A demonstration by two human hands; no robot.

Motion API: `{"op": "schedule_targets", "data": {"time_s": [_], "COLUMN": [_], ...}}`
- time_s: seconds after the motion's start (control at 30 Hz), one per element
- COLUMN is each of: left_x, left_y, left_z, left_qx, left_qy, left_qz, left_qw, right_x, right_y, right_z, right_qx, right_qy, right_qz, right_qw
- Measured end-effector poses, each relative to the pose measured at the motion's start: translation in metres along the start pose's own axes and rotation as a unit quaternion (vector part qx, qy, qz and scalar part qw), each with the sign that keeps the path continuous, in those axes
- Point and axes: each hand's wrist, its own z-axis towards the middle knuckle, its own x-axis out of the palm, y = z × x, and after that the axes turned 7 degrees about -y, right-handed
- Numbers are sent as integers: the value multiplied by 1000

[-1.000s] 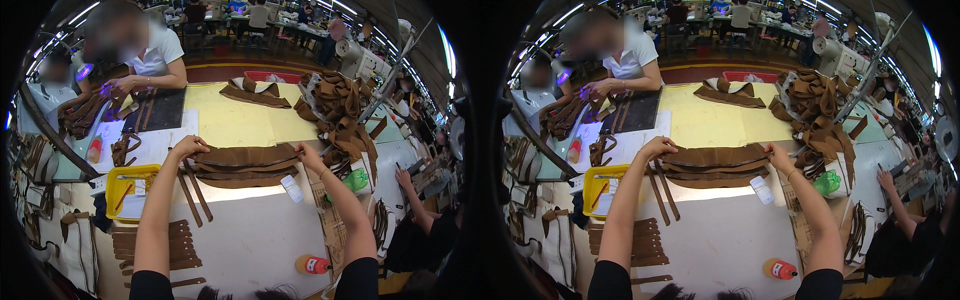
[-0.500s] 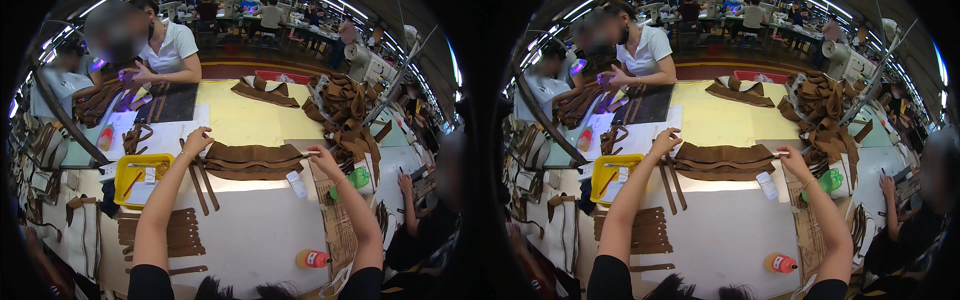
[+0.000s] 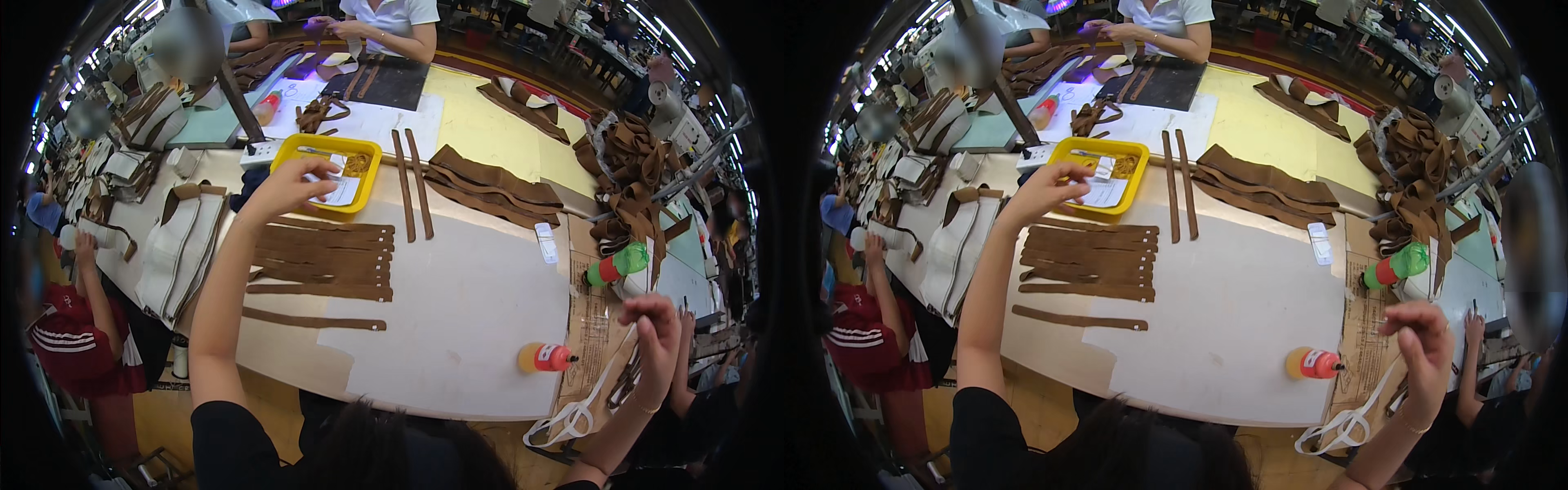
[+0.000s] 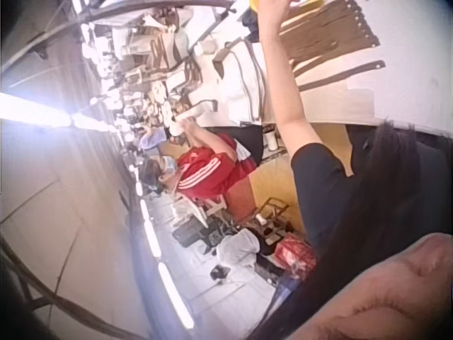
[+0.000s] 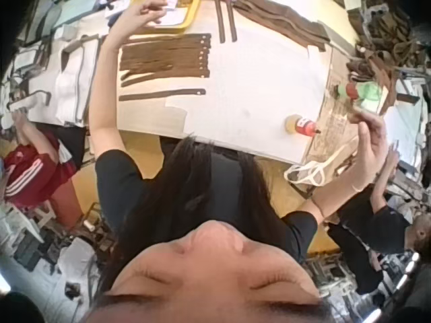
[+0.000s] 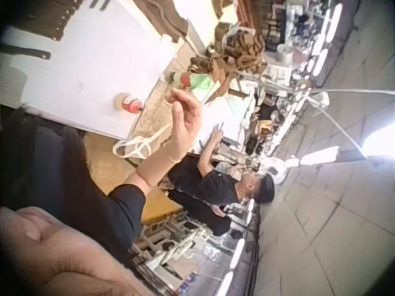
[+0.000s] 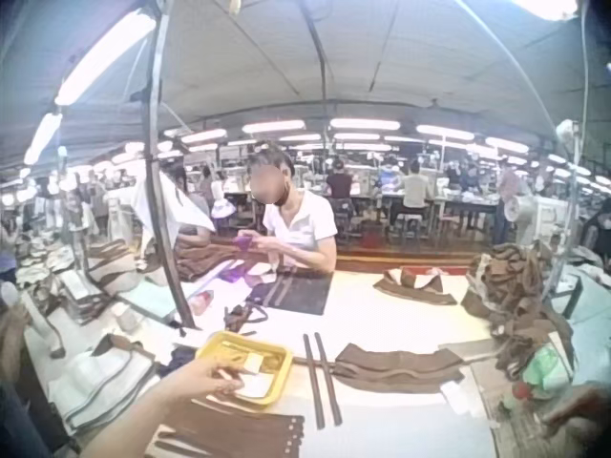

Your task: The person applies glue to brown leather pieces and strips, then presses them together to form assembled components. The person handles multiple leather parts, aligns edges, and uses a squeeze bottle to apply adhesive before joining the pieces.

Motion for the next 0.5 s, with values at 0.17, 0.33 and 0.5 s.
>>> {"op": "schedule_targets", "data": {"time_s": [0.17,0.33,0.5], "left_x": [7,50,105], "left_y": [45,123,135], "left_z": [-67,-101,-127], "left_qx": [-81,-1,0], "left_qy": [-26,-40,-56], "left_qz": [-72,-35,-81], "left_qw": [994,999,995], "right_x": [34,97,107], "right_y": [-25,-97,-109], "right_z": [-79,-128,-152], "right_qx": [-33,116,144], "right_qy": [0,87,106], "right_qz": [272,445,552], "right_qw": [962,884,815]}}
